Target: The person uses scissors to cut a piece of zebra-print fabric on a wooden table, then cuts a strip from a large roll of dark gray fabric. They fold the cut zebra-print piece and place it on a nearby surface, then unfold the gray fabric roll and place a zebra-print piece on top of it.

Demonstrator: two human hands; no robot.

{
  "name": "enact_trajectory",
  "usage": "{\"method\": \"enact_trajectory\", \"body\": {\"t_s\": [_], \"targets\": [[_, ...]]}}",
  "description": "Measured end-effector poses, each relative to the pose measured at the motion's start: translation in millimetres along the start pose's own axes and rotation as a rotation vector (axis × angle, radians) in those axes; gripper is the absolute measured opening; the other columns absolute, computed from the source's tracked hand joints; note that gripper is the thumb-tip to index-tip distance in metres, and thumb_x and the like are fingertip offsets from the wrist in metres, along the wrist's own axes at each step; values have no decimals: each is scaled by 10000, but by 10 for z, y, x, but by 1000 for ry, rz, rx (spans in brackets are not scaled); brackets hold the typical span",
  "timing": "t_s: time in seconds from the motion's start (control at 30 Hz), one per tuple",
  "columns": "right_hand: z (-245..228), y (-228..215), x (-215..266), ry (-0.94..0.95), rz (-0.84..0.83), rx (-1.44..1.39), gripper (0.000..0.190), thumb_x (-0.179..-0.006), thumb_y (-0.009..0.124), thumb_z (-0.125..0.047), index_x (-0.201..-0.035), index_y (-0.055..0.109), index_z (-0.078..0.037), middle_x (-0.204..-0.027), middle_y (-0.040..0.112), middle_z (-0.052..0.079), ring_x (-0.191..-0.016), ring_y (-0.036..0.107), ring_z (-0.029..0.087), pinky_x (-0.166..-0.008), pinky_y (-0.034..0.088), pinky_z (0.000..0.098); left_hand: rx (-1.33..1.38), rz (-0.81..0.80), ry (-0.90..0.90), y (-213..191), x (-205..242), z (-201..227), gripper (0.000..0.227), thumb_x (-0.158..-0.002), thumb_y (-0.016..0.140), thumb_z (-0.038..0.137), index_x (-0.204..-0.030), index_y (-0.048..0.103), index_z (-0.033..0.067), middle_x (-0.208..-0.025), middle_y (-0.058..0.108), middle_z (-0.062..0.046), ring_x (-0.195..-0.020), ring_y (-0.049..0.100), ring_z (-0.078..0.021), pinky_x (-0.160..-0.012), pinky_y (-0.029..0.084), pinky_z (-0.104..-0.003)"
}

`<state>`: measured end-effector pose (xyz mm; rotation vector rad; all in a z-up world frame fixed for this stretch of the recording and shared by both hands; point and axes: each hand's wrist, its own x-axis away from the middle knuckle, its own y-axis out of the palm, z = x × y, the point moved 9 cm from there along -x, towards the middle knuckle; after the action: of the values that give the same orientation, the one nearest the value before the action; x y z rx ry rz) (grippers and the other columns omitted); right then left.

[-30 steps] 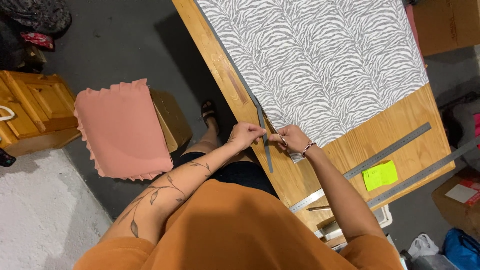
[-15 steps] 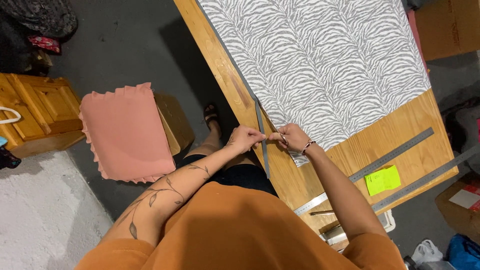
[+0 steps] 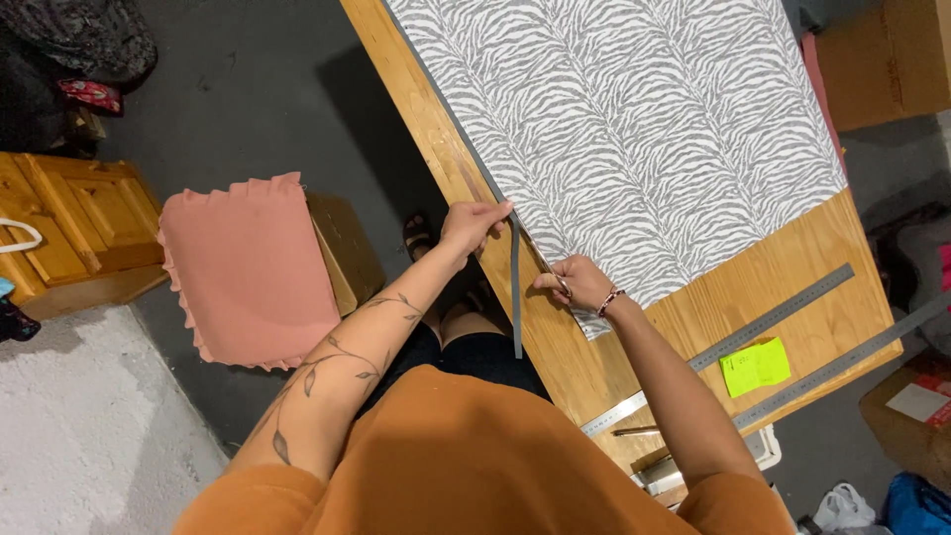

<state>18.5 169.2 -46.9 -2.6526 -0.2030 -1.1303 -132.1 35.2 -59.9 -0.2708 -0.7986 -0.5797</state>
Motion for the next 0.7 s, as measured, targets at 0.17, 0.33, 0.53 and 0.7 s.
{"method": "enact_trajectory", "body": {"t_s": [0.17,0.33,0.53,0.7], "targets": [[15,0,15,9,21,-8,568,-890,746,-476,-485,576,-116,-381,508,21,-416,454,134,-497,365,243,28,40,-25,5,41,19,261,-831,773,280,-1006,770,86,-715,739,-31,-433,534,-96,-410,436,-214],[-35,-21,-118,-6,41,19,608,-880,747,-526,-461,564,-124,-368,523,19,-393,457,128,-479,366,244,-10,41,-7,-32,-2,2,228,-828,773,269,-984,784,104,-685,739,-14,-440,547,-98,-436,448,-214],[-87,-54,-174,-15,25,6,590,-884,748,-498,-473,565,-116,-378,506,26,-405,440,142,-489,353,248,17,38,13,-40,2,37,198,-832,761,231,-961,785,83,-650,723,-27,-429,527,-105,-425,442,-217],[-165,-58,-188,-22,37,22,597,-883,748,-510,-473,565,-117,-378,515,32,-398,452,143,-485,359,250,3,63,25,-66,-59,-30,170,-802,768,220,-921,790,101,-635,719,-17,-427,528,-102,-414,444,-215]]}}
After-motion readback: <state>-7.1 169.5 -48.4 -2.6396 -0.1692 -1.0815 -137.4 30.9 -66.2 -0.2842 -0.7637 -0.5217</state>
